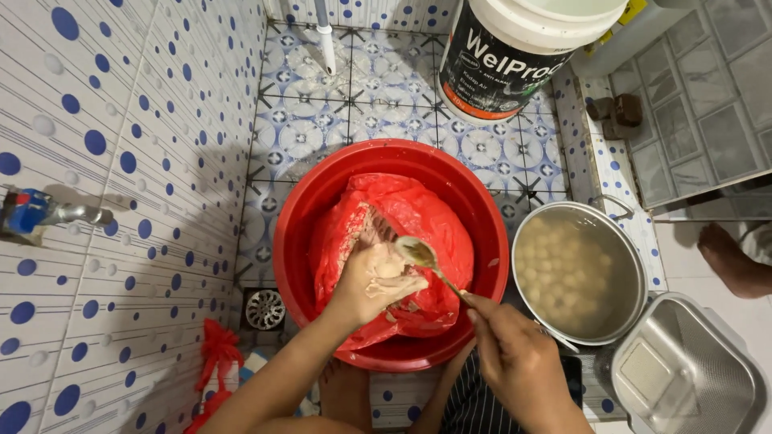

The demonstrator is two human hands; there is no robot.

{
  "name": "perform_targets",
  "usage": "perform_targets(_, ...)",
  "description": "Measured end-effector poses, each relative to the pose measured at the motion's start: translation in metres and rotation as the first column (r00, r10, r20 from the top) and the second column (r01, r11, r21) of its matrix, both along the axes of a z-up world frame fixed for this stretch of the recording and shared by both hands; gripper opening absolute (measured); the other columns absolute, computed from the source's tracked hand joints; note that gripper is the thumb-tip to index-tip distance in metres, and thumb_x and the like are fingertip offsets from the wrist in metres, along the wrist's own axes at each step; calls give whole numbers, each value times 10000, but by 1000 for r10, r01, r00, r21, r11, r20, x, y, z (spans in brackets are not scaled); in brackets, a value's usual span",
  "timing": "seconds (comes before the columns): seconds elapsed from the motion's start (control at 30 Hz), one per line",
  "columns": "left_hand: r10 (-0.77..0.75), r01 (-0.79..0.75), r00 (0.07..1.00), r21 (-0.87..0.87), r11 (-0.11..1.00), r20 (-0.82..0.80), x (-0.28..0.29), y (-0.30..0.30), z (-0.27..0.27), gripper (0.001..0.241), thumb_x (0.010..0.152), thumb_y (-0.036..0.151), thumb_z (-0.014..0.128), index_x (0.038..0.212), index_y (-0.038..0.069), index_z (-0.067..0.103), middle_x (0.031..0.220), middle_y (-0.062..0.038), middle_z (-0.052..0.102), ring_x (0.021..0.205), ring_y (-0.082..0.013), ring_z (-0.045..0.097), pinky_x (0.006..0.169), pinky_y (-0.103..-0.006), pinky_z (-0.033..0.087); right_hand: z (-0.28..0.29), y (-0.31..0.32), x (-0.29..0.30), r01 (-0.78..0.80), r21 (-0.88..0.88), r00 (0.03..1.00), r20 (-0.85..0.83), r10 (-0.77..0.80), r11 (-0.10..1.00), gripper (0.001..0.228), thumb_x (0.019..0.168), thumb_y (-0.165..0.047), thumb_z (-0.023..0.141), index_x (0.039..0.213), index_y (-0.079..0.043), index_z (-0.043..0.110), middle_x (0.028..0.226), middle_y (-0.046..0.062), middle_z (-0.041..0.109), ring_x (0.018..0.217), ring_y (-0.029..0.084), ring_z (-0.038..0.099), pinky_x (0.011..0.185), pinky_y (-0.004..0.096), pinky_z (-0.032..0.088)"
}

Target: Person portioning a mixture from a large basin into a pot using a spoon.

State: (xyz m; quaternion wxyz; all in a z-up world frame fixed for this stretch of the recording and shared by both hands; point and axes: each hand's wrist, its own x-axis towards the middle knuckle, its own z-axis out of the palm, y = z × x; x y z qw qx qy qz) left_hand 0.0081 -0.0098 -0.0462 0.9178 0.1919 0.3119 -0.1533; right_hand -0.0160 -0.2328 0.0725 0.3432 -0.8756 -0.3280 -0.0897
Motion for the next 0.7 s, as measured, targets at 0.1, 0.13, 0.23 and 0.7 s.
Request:
perform_targets(0.1, -257, 16, 914, 603, 798, 315, -13, -1, 9, 388, 706, -110, 839, 1059, -30, 700, 1010, -170, 764, 967, -281, 767, 910, -402, 674, 1, 4, 1, 22, -165, 976, 217, 15, 986, 267, 944, -88, 686, 1210, -63, 681, 871, 37, 747, 685, 136, 701, 637, 287, 591)
perform_targets(0.13, -257, 18, 914, 602, 799, 314, -11, -2, 8, 388, 706, -110, 839, 1059, -30, 700, 1010, -170, 764, 967, -281, 767, 910, -402, 674, 2, 5, 1, 22, -166, 976, 216, 15, 986, 267, 944, -88, 686, 1210, -63, 681, 871, 37, 747, 685, 136, 701, 637, 287, 591)
perform_targets(0.23, -56, -6, 970, 255, 967, 236, -10, -4, 6, 390, 805, -193, 661, 1183, -107, 619, 1160, -331, 669, 1120, -504, 670, 1011, -662, 568, 5, 9, 1, 46, -220, 952, 304, 23, 974, 245, 950, -113, 697, 1192, -73, 688, 922, 45, 745, 691, 170, 698, 605, 318, 583)
perform_targets(0.7, -275, -17, 949, 892, 453, 158, -13, -2, -46, 273, 748, -87, 720, 616, 108, 583, 622, 43, 544, 641, -88, 526, 509, -265, 443, -20, 18, -10, -53, -14, 993, -107, 52, 998, 250, 935, -56, 647, 1177, -2, 675, 1031, 163, 776, 835, 245, 794, 793, 321, 653)
